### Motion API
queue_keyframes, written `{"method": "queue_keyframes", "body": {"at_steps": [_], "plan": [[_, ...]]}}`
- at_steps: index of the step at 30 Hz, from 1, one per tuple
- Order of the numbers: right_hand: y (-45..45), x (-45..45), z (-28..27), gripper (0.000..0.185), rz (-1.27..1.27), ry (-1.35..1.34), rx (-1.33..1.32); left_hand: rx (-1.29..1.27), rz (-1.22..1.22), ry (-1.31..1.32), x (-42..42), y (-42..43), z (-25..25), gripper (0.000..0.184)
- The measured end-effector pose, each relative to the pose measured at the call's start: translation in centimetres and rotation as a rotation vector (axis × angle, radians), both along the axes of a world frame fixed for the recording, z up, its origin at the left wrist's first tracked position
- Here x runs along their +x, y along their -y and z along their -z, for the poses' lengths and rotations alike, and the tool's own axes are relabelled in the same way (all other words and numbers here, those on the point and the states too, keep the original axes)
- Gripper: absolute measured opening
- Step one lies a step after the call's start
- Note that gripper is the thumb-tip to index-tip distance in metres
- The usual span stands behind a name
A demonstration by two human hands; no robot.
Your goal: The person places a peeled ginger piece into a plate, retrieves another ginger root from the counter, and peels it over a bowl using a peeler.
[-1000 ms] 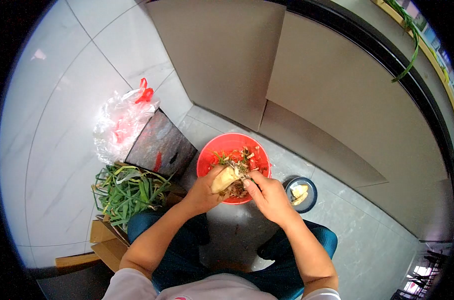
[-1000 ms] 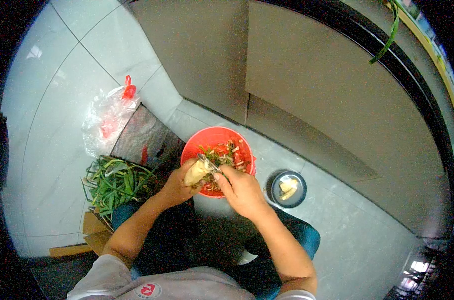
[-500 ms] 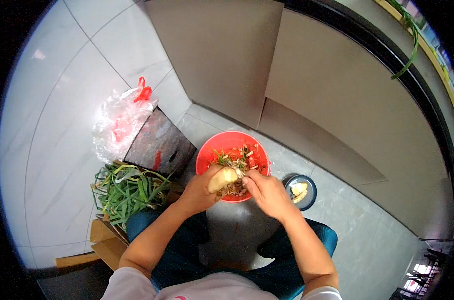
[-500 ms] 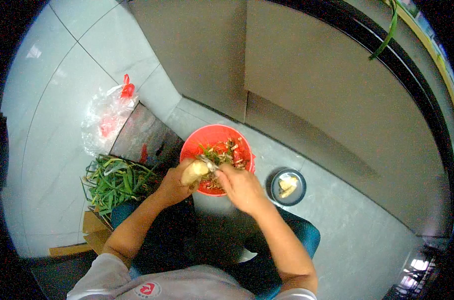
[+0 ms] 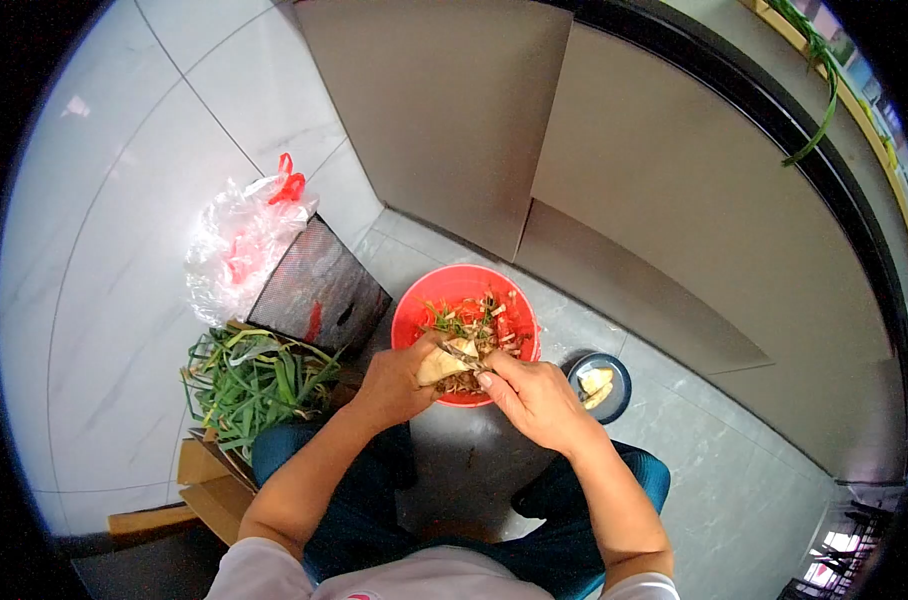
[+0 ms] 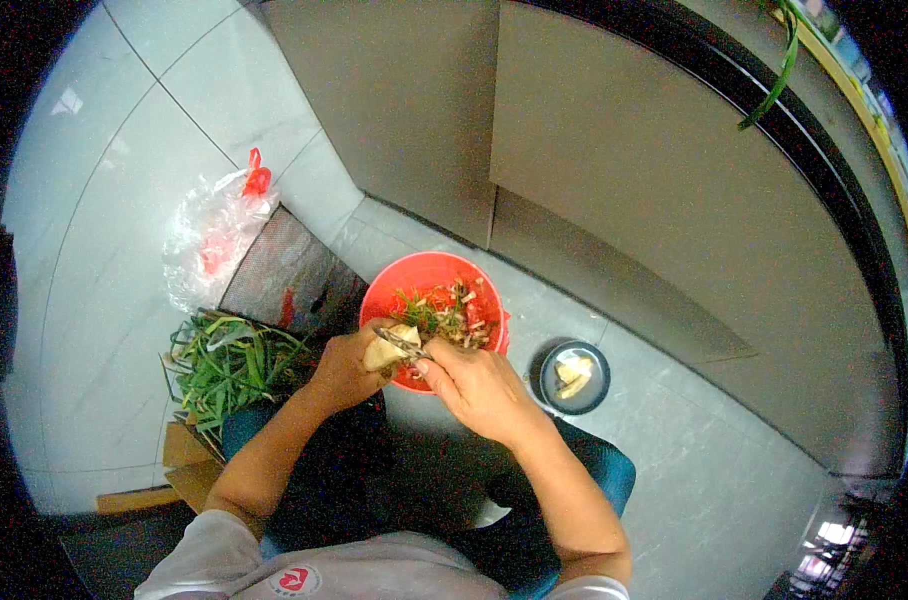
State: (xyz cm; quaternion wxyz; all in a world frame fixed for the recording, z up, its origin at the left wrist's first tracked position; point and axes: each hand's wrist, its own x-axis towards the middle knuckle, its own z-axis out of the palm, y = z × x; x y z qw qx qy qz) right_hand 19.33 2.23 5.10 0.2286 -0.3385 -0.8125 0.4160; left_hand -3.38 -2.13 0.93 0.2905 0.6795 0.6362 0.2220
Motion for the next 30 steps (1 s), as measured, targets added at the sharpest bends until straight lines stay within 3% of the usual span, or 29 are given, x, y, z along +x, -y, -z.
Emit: {"method": "queue_keyframes", "body": {"at_steps": [3,6,11,14,17,21,27,30], "plan": [[-0.2,0.6,0.5,0.027,-0.004,-0.006,0.002,-0.033,0.042,-0.122,0.0,0.1,0.6,0.056],[-0.9,0.9,1.5,0.033,0.121,0.417,-0.048,0.101,0.105,-0.133,0.2,0.2,0.2,0.057],[-0.7,0.8,1.9,0.032,0.231,0.258,-0.161,0.222,0.026,-0.004,0.3,0.0,0.6,0.057],[0.3,0.3,1.3,0.026,0.137,-0.09,-0.269,0.212,-0.004,0.085,0.4,0.0,0.5,0.055],[1.2,-0.4,0.9,0.024,0.068,-0.12,-0.145,0.072,-0.061,0.111,0.8,0.1,-0.2,0.053],[1.3,-0.6,1.3,0.022,0.066,-0.076,0.056,0.132,-0.099,0.213,0.9,0.2,0.5,0.054],[-0.5,-0.4,3.4,0.027,0.259,0.301,-0.119,0.178,-0.012,0.251,0.9,0.0,0.3,0.048],[-0.1,-0.4,2.7,0.026,0.256,0.059,-0.212,0.251,-0.035,0.184,0.8,0.1,0.1,0.045]]}}
